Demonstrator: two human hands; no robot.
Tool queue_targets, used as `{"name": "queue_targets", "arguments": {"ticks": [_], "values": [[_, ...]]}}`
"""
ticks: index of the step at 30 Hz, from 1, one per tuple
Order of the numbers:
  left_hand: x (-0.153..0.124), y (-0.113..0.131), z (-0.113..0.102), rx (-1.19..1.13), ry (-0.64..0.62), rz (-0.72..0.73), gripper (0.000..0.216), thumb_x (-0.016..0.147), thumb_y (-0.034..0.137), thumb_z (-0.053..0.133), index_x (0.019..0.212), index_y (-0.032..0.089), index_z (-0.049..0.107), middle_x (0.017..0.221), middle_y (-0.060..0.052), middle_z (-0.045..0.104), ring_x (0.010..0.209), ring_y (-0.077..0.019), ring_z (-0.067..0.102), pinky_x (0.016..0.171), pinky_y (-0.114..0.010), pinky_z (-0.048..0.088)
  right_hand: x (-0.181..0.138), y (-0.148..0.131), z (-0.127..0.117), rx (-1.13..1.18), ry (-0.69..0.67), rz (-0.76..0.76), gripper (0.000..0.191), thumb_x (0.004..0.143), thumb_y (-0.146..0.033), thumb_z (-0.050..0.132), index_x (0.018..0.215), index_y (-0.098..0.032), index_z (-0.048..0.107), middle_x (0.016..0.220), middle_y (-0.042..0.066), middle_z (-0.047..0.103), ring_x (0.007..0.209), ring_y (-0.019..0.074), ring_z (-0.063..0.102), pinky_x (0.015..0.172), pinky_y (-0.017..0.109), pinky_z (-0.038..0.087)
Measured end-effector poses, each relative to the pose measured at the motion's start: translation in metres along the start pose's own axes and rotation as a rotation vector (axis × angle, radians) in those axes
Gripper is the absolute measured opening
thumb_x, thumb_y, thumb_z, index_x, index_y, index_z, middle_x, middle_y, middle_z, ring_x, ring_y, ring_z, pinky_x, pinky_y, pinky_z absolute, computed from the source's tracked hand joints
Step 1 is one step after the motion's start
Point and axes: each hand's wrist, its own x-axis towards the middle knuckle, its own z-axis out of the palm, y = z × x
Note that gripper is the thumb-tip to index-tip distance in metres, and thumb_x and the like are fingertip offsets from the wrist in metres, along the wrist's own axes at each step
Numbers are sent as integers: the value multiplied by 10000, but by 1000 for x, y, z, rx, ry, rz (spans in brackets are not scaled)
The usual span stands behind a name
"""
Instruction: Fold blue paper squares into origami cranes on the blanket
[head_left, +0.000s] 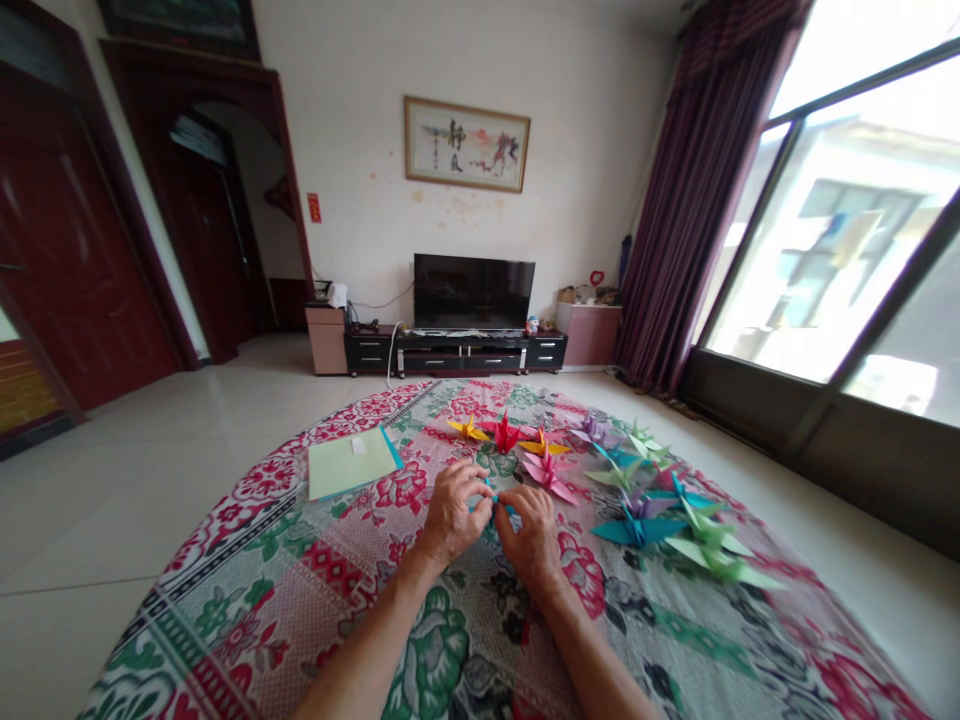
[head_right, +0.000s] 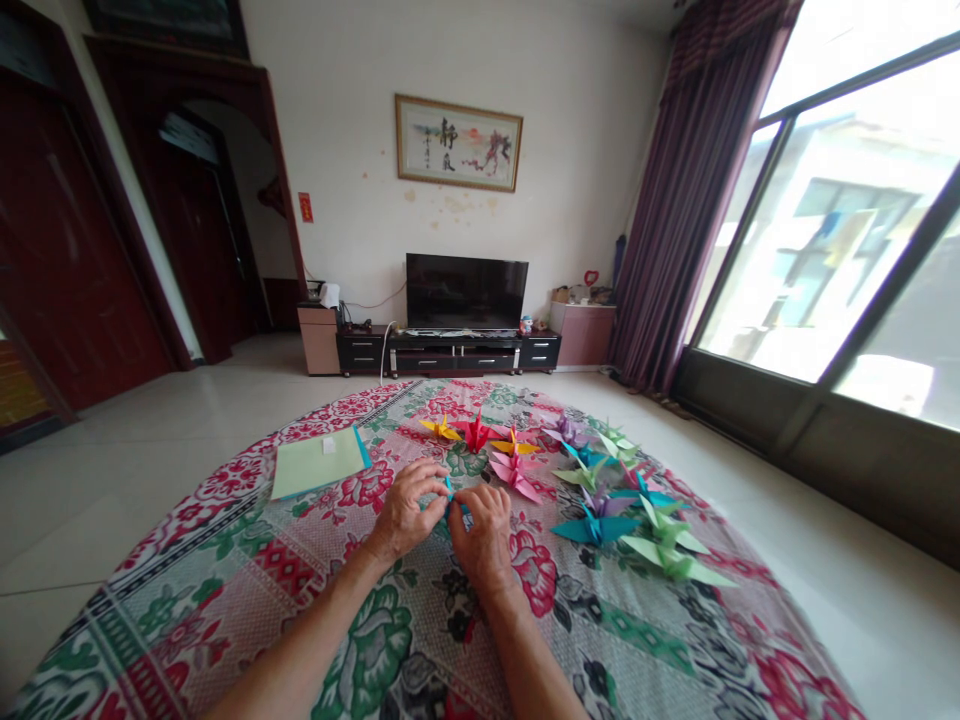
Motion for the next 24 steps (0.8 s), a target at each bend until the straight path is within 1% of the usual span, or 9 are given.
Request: {"name": "queue_targets", "arguments": {"ticks": [5, 10, 18, 24], "values": [[0, 0, 0, 13, 9, -18, 134, 662, 101, 576, 677, 211, 650, 929, -27, 655, 1029, -202, 520, 951, -392, 394, -1, 1, 1, -4, -5, 1, 92, 790, -181, 531, 788, -215, 616, 750, 5, 618, 782, 151, 538, 770, 298, 353], [0, 0, -2, 6, -9, -15, 127, 681, 131, 571, 685, 217, 663, 946, -29, 653, 1045, -205, 512, 950, -395, 395, -2, 3, 2, -7, -5, 8, 95, 799, -189, 520, 783, -207, 612, 748, 10, 615, 780, 155, 536, 762, 299, 355], [1, 3, -4, -28, -33, -33, 119, 713, 181, 567, 669, 220, 671, 941, -38, 660, 1041, -214, 521, 941, -410, 405, 0, -3, -4, 15, -7, 22, 113, 819, -197, 499, 780, -204, 604, 746, 15, 607, 770, 157, 526, 757, 306, 360], [2, 2, -5, -49, -48, -57, 125, 714, 170, 564, 663, 213, 670, 950, -36, 660, 1032, -205, 525, 956, -398, 396, 0, -3, -3, 16, -20, 15, 107, 824, -205, 503, 788, -201, 603, 753, 18, 603, 779, 160, 521, 770, 310, 358]]}}
